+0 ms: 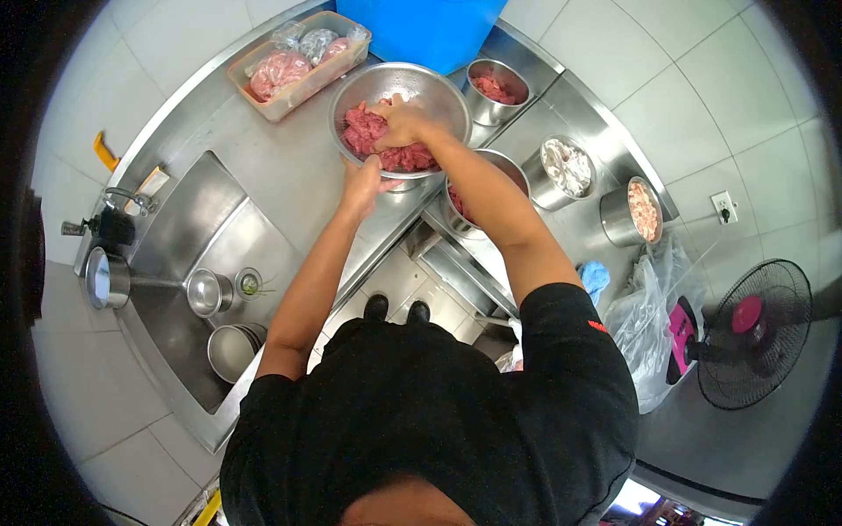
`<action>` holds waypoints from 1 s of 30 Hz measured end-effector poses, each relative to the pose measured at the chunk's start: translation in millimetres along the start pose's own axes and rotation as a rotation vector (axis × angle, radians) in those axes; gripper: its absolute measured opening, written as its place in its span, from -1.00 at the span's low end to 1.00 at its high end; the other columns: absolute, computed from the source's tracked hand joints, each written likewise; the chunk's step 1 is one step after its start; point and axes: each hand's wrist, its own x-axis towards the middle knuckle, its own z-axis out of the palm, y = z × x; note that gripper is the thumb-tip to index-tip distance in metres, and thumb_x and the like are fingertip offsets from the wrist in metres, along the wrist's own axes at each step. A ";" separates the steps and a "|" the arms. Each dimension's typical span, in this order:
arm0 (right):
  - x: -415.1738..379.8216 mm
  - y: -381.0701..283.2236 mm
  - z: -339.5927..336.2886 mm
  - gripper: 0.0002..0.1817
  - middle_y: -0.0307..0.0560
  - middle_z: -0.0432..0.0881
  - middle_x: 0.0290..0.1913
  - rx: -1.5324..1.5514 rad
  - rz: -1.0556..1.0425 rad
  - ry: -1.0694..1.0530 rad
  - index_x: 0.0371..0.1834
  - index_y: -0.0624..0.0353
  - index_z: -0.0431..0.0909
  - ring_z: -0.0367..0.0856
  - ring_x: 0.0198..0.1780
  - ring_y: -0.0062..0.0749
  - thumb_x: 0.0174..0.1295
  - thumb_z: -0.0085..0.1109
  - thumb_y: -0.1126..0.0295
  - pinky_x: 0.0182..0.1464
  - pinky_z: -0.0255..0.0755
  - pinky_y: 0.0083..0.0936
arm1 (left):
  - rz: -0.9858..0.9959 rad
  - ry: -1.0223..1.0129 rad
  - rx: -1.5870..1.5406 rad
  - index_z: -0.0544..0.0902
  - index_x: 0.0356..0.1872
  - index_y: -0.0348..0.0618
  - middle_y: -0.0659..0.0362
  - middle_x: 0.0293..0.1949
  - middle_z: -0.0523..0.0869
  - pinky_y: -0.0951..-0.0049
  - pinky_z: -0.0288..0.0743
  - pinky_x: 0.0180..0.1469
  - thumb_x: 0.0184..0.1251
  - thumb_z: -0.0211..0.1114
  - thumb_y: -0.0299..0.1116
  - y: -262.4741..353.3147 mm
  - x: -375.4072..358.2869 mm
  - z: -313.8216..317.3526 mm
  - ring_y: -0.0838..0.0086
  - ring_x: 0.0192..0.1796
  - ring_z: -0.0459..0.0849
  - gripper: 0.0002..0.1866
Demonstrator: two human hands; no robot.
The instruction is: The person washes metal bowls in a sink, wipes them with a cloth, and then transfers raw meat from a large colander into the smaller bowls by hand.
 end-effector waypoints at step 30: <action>-37.5 -0.7 27.7 -0.31 0.36 0.42 0.12 0.059 0.015 0.157 0.05 0.02 0.52 0.33 0.21 0.19 -0.23 0.41 0.01 0.17 0.27 -0.03 | 0.055 0.066 -0.070 -0.03 0.26 -0.13 -0.01 0.03 0.41 0.23 0.70 -0.29 0.19 -0.10 -0.55 -2.8 -8.0 18.4 0.23 -0.09 0.62 -0.42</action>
